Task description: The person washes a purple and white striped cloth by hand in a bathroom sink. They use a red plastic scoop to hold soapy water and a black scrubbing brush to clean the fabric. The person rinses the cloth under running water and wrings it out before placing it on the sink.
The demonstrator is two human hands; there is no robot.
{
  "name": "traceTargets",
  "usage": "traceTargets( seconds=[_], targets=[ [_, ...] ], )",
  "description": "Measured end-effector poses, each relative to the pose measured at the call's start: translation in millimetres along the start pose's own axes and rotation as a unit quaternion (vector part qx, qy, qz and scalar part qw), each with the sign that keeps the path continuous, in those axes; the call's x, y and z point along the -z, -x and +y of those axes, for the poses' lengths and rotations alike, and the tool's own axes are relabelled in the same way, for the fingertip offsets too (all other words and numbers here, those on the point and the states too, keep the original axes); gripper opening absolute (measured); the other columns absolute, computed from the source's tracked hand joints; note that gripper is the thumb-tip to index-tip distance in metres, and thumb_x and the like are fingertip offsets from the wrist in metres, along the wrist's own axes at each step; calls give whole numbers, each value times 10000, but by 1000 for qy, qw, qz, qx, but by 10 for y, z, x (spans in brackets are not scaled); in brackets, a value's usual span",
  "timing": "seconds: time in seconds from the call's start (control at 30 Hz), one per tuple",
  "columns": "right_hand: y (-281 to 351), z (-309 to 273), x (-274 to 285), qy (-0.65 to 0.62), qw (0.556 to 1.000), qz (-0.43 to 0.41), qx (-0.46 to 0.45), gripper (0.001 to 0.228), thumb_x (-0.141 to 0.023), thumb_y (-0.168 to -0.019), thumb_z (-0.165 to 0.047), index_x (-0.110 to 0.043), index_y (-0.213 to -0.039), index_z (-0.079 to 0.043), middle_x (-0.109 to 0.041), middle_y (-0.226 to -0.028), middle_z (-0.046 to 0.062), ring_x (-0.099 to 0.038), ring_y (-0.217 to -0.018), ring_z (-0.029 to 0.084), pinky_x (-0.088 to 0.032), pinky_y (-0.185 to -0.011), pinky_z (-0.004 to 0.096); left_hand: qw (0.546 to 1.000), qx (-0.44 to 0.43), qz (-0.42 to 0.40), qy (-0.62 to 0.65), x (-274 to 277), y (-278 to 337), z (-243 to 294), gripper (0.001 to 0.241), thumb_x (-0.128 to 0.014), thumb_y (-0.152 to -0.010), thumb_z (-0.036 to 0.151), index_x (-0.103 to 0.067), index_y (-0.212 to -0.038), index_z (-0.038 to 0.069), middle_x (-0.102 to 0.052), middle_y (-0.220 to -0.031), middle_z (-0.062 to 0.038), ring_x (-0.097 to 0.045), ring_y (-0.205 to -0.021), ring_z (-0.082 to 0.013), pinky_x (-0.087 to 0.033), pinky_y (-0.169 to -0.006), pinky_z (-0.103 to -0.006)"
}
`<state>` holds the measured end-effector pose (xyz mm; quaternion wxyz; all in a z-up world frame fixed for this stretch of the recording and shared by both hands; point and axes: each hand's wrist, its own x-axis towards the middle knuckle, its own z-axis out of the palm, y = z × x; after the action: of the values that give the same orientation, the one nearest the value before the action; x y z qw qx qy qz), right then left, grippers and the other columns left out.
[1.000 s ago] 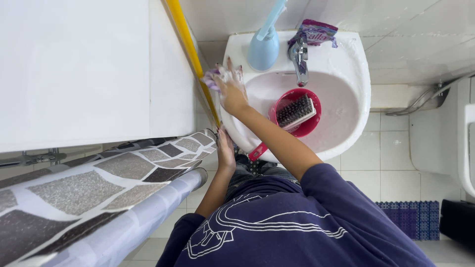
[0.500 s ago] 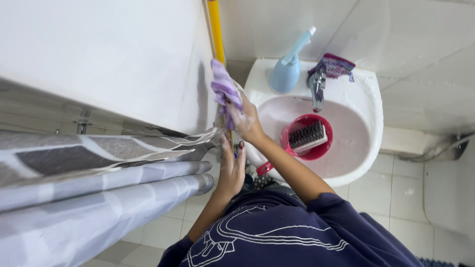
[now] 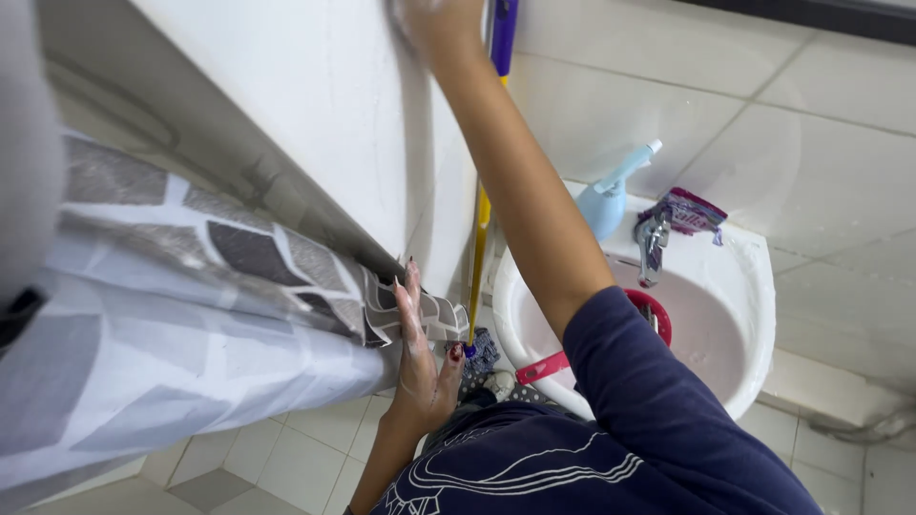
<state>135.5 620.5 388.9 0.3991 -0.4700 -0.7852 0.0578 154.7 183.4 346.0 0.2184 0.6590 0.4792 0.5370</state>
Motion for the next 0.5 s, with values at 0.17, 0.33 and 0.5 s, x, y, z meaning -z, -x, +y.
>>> traceTargets(
  seconds=[0.17, 0.33, 0.5],
  targets=[
    [1547, -817, 476, -431, 829, 330, 136, 329, -553, -1027, -113, -448, -1320, -6, -474, -1283, 155, -493, -1196, 277, -423, -1052, 417, 995, -72, 64, -40, -20, 10, -124, 840, -456, -1113, 320, 112, -1645, 3, -7, -1747, -310, -56, -1660, -456, -41, -1364, -550],
    [2444, -1075, 784, -291, 893, 234, 253, 573, -565, -957, -310, -459, -1457, -52, -519, -1398, 332, -430, -1405, 486, -184, -1303, 552, 988, -70, 83, -108, -62, -28, -250, 867, -438, -1099, 332, 125, -1619, -73, 60, -1707, -356, -8, -1631, -488, -23, -1341, -554],
    [1155, -516, 370, -344, 847, 280, 294, 347, -554, -1006, -174, -594, -1276, 41, -666, -1280, 237, -748, -1025, 281, -623, -792, 401, 989, -64, 68, -118, -99, -109, -224, 871, -448, -1108, 312, 139, -1600, -103, 81, -1707, -363, 6, -1632, -504, -3, -1338, -561]
  ],
)
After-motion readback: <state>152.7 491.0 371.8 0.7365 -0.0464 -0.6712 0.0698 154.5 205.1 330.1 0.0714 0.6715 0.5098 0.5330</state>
